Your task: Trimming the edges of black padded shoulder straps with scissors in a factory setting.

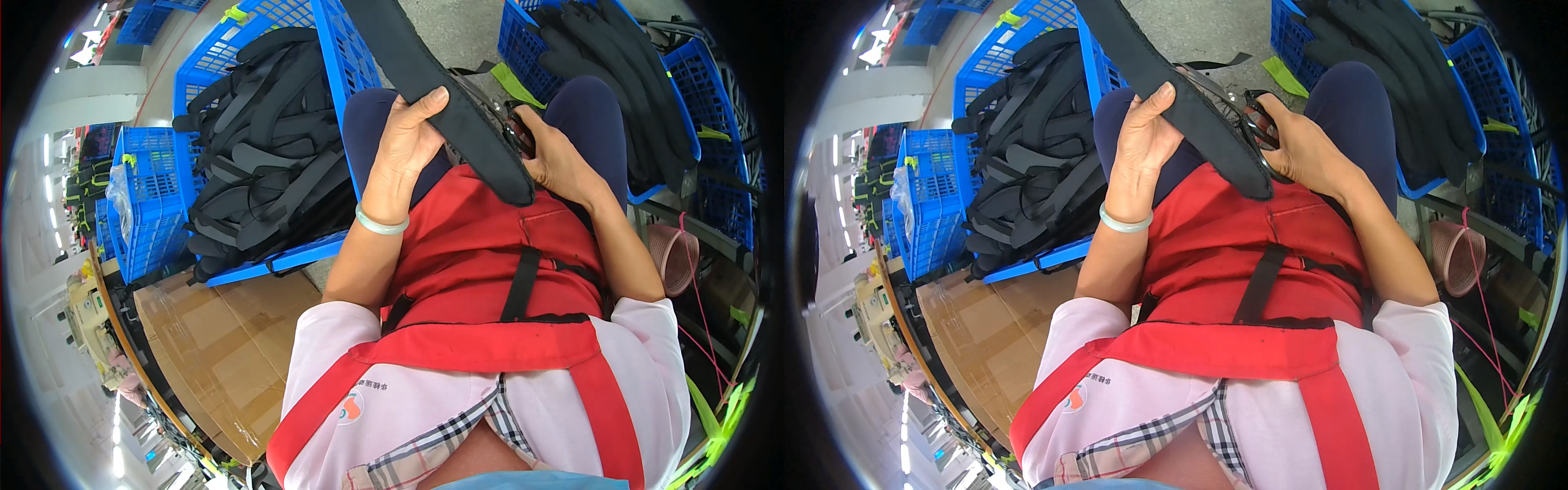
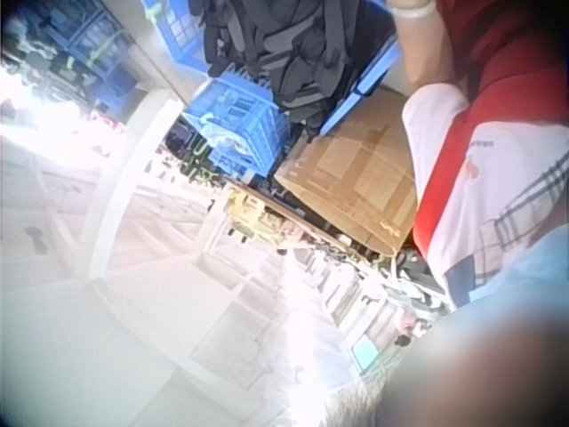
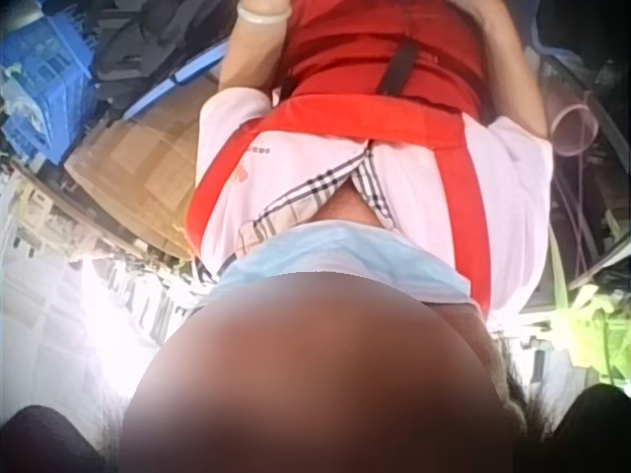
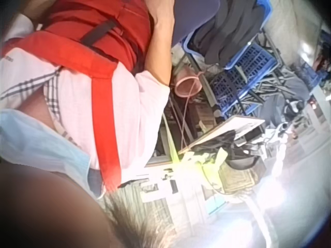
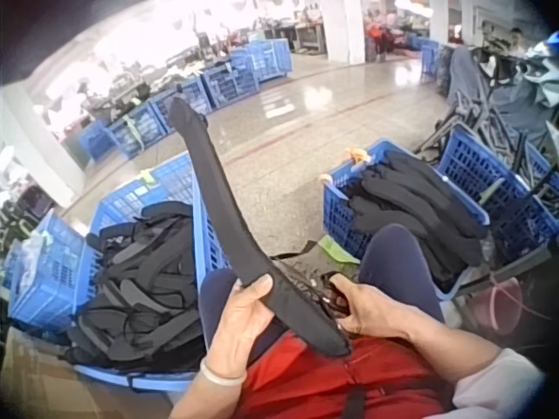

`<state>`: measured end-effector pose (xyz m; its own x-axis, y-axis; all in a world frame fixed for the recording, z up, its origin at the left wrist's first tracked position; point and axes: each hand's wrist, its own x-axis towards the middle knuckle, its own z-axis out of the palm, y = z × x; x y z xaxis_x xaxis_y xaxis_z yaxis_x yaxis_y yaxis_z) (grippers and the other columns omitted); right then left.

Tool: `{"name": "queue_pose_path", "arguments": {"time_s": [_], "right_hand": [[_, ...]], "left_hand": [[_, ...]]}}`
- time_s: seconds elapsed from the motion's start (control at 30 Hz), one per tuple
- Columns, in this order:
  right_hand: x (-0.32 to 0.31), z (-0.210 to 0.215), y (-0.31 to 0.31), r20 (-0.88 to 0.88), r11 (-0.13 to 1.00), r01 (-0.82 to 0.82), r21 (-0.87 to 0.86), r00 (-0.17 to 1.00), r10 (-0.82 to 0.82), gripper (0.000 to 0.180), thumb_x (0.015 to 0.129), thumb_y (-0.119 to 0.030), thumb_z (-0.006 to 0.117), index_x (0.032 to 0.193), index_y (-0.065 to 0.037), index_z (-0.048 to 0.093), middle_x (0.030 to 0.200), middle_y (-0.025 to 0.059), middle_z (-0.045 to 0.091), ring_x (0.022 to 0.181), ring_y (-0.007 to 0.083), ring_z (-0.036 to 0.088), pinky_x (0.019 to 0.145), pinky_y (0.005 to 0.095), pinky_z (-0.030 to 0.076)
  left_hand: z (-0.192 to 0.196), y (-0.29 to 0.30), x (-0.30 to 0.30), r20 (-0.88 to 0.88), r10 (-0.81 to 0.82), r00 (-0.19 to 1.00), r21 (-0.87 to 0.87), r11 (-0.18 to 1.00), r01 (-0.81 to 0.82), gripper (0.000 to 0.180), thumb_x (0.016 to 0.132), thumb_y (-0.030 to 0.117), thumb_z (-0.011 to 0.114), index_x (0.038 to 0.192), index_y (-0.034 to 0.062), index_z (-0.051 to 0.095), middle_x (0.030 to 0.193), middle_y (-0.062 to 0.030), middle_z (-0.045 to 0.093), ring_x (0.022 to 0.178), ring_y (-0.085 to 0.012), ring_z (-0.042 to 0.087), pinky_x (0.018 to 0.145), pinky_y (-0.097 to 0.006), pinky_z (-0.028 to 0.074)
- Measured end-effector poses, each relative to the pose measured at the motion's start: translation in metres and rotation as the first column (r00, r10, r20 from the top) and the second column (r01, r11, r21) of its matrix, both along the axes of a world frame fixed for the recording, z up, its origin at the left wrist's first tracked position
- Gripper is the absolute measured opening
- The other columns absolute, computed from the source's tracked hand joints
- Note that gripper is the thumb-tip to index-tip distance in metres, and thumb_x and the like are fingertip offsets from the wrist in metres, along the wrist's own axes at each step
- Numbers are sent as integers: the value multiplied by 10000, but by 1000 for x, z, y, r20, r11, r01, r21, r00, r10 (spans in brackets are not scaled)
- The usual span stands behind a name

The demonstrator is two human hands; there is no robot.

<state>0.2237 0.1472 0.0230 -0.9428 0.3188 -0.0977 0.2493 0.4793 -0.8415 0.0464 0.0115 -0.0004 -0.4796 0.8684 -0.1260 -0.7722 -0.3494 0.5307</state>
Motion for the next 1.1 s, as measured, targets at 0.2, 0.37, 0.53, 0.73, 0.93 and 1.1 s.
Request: {"name": "queue_pose_path", "arguments": {"time_s": [0.2, 0.37, 0.53, 0.73, 0.93, 1.1], "right_hand": [[-2, -2, -2, -19, 1000, -15, 5, 1000, 16, 512, 785, -234, 726, 1109, -7, 401, 745, 212, 554, 704, 399, 558, 650, 427, 436], [-9, -10, -4, -8, 996, -16, 89, 1000, 17, 407, 829, -177, 674, 1088, 5, 418, 778, 249, 586, 822, 467, 574, 673, 479, 432], [-11, -13, -4, 13, 997, 6, 83, 1000, -7, 331, 854, -146, 646, 1059, 3, 434, 778, 273, 574, 805, 475, 555, 651, 478, 428], [-6, -10, 3, -44, 980, 113, 163, 993, -107, 333, 845, -189, 671, 1049, -32, 459, 775, 234, 601, 792, 449, 581, 654, 470, 451], [-1, -9, 13, -20, 932, 73, 356, 997, -71, 340, 815, -206, 703, 1011, -70, 460, 751, 169, 623, 745, 408, 602, 626, 458, 463], [3, -9, 7, -16, 980, 54, 191, 999, -52, 321, 815, -145, 693, 986, -47, 439, 755, 199, 604, 763, 430, 579, 621, 460, 442]], "left_hand": [[-1, 2, 2, -27, -8, 1000, 9, 1000, 8, 204, 809, -26, 700, 989, 44, 638, 937, -67, 666, 879, -198, 656, 825, -356, 543], [-2, 2, 5, -43, -15, 999, -24, 1000, 14, 186, 808, -29, 700, 965, 52, 643, 928, -61, 666, 871, -194, 655, 816, -357, 544], [-7, 2, 2, -63, -32, 998, -4, 999, 32, 204, 825, 2, 693, 1014, 51, 634, 976, -70, 662, 922, -213, 646, 862, -381, 528], [-5, 3, 3, -372, 40, 927, -165, 980, -109, 230, 841, 23, 689, 1060, 33, 621, 992, -68, 659, 905, -183, 640, 848, -338, 519], [-10, -1, -21, -327, 129, 936, 30, 992, -126, 392, 839, 74, 689, 1204, 22, 556, 1077, -90, 649, 1030, -222, 605, 951, -388, 459], [-12, -14, -26, -63, -93, 994, 128, 987, 100, 256, 800, -24, 671, 1049, 27, 645, 1017, -106, 668, 973, -250, 636, 915, -402, 493]]}}
